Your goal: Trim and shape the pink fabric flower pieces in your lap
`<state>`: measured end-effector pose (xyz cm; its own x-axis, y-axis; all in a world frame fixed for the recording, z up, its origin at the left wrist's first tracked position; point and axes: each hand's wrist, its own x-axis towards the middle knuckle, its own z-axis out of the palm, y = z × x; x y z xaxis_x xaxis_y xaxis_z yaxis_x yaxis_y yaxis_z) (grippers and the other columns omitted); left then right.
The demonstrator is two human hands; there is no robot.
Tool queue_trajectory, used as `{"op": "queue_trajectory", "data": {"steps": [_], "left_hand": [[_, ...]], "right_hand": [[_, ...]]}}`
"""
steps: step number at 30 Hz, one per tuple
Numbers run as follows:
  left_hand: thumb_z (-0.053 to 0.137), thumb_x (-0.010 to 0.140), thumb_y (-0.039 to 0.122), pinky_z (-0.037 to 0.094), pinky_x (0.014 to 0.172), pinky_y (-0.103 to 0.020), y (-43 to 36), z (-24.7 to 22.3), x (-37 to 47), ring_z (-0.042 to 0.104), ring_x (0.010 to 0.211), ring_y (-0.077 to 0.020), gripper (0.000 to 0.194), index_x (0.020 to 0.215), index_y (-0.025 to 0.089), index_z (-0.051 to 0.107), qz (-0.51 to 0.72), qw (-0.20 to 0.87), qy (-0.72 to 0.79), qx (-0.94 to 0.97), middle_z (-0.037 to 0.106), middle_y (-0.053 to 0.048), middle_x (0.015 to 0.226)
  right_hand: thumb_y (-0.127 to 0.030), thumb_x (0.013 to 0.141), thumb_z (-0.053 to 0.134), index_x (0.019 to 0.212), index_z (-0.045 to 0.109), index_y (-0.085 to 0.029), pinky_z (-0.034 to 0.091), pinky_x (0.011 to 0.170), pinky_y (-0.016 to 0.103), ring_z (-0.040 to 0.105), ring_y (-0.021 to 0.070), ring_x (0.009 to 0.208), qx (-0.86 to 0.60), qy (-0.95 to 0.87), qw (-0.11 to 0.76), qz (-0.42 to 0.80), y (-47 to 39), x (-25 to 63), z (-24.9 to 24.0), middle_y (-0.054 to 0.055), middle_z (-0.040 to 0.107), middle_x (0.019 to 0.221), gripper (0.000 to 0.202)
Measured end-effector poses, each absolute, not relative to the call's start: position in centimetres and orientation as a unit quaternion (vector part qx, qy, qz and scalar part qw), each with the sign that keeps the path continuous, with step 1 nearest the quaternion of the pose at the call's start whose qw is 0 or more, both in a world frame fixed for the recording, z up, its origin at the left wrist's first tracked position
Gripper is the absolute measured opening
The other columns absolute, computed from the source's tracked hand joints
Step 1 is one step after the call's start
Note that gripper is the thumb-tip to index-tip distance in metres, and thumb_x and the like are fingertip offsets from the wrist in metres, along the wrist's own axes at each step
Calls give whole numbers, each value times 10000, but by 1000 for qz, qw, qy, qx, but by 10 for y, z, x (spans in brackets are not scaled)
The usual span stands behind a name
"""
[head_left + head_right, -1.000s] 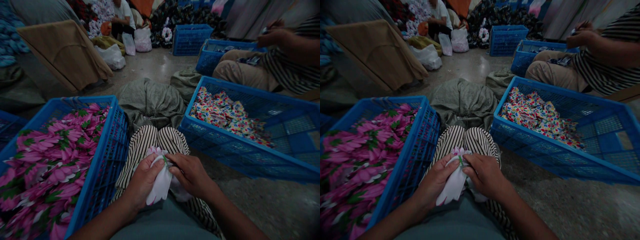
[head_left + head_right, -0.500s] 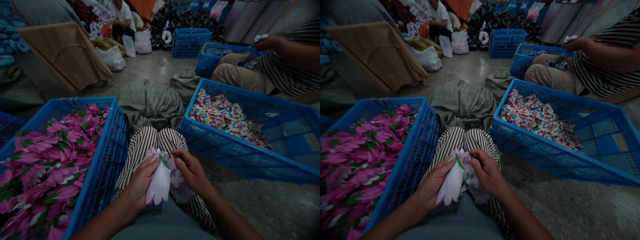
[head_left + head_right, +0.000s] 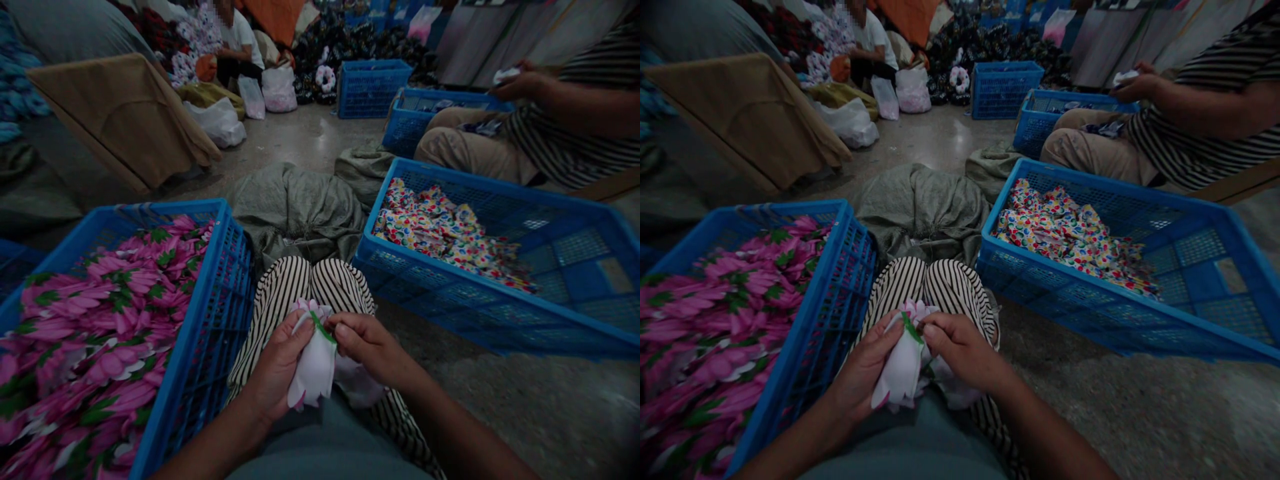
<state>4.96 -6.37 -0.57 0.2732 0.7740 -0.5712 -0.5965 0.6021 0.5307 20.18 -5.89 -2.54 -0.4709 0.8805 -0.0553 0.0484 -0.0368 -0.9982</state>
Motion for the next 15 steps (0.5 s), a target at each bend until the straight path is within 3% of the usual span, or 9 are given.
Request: {"op": "queue_trajectory", "data": {"steps": [7, 15], "left_hand": [[625, 752, 249, 457, 584, -170, -67, -10, 50, 594, 583, -86, 191, 927, 172, 610, 419, 786, 423, 169, 655, -3, 713], [647, 730, 279, 417, 534, -155, -69, -10, 50, 543, 526, -60, 229, 927, 167, 612, 405, 784, 434, 183, 643, -1, 705]], "right_hand": [[-367, 903, 367, 733, 532, -137, 290, 504, 204, 370, 88, 556, -387, -635, 318, 588, -58, 201, -21, -36, 391, 601, 330], [-295, 906, 369, 752, 551, -143, 320, 539, 211, 427, 97, 586, -398, -693, 329, 503, -59, 200, -13, -25, 453, 629, 283]]}}
